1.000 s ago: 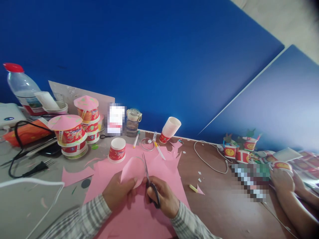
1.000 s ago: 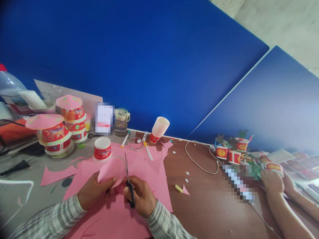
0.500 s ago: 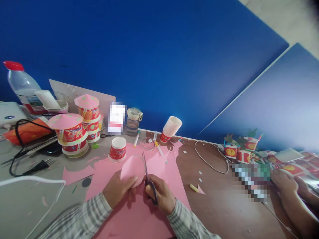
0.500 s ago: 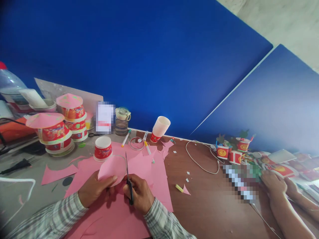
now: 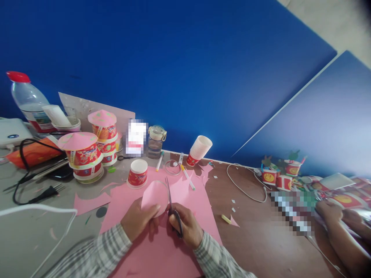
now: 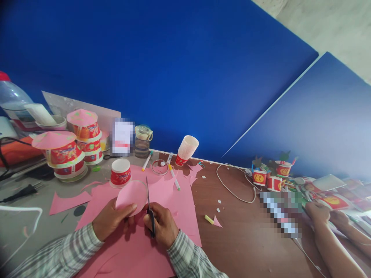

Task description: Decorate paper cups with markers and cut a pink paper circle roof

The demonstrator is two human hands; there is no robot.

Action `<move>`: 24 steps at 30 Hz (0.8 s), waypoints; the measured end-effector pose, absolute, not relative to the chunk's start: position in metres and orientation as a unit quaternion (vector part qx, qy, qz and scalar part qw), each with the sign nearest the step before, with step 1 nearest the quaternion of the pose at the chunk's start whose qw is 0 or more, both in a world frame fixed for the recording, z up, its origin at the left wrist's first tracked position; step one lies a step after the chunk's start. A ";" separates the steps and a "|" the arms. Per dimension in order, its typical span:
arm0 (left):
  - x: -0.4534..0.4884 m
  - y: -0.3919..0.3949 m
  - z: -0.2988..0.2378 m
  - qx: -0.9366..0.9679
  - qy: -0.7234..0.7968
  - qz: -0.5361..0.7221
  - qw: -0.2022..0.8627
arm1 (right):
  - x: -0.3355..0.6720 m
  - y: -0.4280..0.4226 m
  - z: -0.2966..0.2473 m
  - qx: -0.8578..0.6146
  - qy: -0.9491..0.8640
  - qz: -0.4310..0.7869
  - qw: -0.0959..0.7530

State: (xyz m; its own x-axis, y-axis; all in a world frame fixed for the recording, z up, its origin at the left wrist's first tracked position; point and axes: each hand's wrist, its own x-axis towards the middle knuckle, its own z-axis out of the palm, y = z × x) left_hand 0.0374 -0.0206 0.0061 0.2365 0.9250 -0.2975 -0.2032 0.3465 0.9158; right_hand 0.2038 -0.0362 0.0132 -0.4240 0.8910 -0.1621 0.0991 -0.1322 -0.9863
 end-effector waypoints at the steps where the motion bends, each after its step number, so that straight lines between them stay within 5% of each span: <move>1: 0.038 -0.021 0.006 0.391 0.461 0.416 0.680 | 0.204 -0.036 0.013 -0.433 -0.574 0.616 0.321; 24: 0.037 -0.021 0.009 0.394 0.464 0.440 0.660 | 0.201 -0.038 0.020 -0.462 -0.546 0.625 0.312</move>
State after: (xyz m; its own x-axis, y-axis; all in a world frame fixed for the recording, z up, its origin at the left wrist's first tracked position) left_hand 0.0373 -0.0210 0.0085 0.1818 0.9467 -0.2659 -0.2167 0.3023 0.9283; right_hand 0.2012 -0.0377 0.0204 -0.3792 0.8945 -0.2367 0.1148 -0.2084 -0.9713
